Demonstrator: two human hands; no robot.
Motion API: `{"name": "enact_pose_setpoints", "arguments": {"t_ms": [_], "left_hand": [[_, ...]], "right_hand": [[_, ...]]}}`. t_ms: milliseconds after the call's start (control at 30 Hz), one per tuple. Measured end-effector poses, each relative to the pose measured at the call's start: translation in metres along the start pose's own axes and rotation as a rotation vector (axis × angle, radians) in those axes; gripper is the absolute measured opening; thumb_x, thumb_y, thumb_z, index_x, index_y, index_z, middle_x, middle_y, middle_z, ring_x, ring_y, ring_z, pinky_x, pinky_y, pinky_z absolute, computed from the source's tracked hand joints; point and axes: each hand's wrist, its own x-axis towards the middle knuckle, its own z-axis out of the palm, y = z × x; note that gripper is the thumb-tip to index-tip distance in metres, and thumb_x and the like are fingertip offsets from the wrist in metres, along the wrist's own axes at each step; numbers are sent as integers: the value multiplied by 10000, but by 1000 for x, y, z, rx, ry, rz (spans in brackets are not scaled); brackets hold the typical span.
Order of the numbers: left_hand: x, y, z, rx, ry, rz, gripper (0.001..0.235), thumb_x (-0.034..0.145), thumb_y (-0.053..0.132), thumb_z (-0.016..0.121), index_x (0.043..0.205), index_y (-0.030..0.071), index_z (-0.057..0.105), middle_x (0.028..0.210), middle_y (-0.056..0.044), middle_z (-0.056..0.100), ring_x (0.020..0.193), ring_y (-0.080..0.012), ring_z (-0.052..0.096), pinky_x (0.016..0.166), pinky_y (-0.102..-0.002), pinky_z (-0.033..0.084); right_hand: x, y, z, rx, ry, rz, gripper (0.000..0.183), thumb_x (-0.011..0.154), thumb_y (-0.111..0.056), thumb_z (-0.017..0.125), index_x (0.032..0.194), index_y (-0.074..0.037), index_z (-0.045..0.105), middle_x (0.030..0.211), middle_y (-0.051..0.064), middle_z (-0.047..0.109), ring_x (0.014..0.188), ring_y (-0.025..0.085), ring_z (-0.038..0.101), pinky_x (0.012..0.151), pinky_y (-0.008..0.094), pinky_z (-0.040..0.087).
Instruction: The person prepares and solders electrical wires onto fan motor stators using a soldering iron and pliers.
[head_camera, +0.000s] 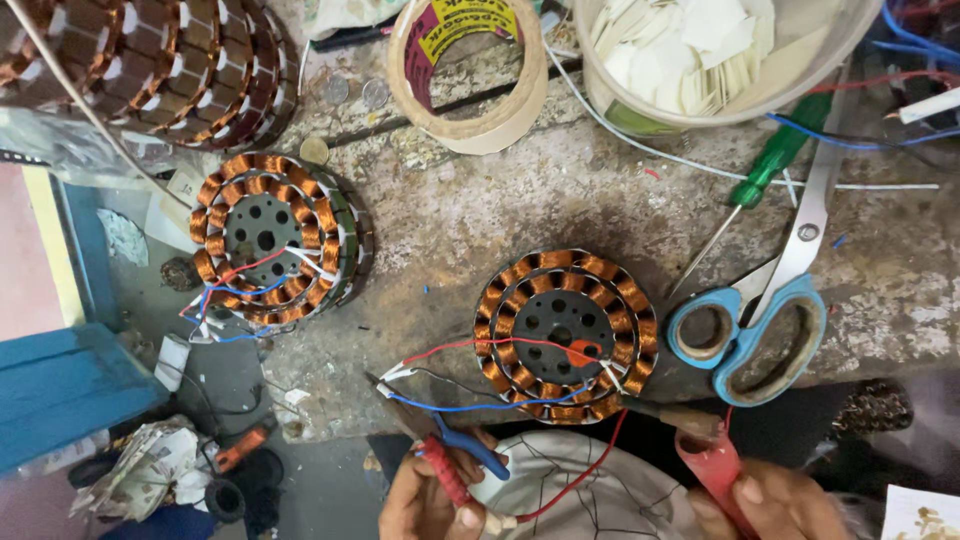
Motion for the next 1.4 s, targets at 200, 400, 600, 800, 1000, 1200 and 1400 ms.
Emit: {"name": "enact_pose_setpoints", "arguments": {"t_ms": [200,400,600,800,1000,1200,1400], "left_hand": [[2,29,20,-4,70,-104,331,911,74,789,1134,-33,567,1121,-188,595,1253,-370,589,1103,-552,452],[7,50,20,47,20,-191,348,920,73,750,1186,-13,543,1229,-190,591,1227,-286,573,1113,-449,413],[10,61,17,43,-77,-124,280,988,25,705,1208,-9,536,1266,-172,552,1298,-280,558,1168,-438,396],[13,69,13,73,-110,-84,261,984,16,675,1208,-13,545,1287,-170,561,1288,-271,564,1181,-449,410],[11,72,10,66,-122,-53,239,1003,22,669,1207,-16,552,1291,-172,558,1258,-257,560,1194,-447,407],[13,77,10,58,-130,-61,252,992,44,671,1209,-15,557,1269,-154,564,1215,-234,572,1135,-430,443],[13,81,10,82,-135,-77,246,998,56,685,1200,-14,562,1237,-130,565,1173,-212,580,1113,-393,448]], "right_hand": [[33,-71,-16,108,-166,465,336,914,-114,668,1215,34,649,1014,197,741,851,241,762,799,322,604],[61,-128,11,-367,49,-174,464,867,-80,815,1284,-76,612,1058,193,673,933,265,734,795,320,603],[68,-131,7,-315,44,-241,534,857,-73,857,1328,-122,611,1047,185,668,823,234,712,696,299,574],[98,-144,0,-554,-128,-848,540,777,57,861,1250,22,601,934,292,676,716,366,652,655,445,564],[70,-141,-2,-390,1,-369,540,865,-35,842,1332,-67,574,981,195,646,821,277,667,775,359,555],[89,-143,-11,-563,-73,-563,498,822,-11,851,1247,-12,592,928,220,642,785,336,633,720,389,550],[75,-150,-8,-464,93,-484,502,934,-24,807,1362,-38,543,994,185,633,782,271,609,751,352,505]]}}
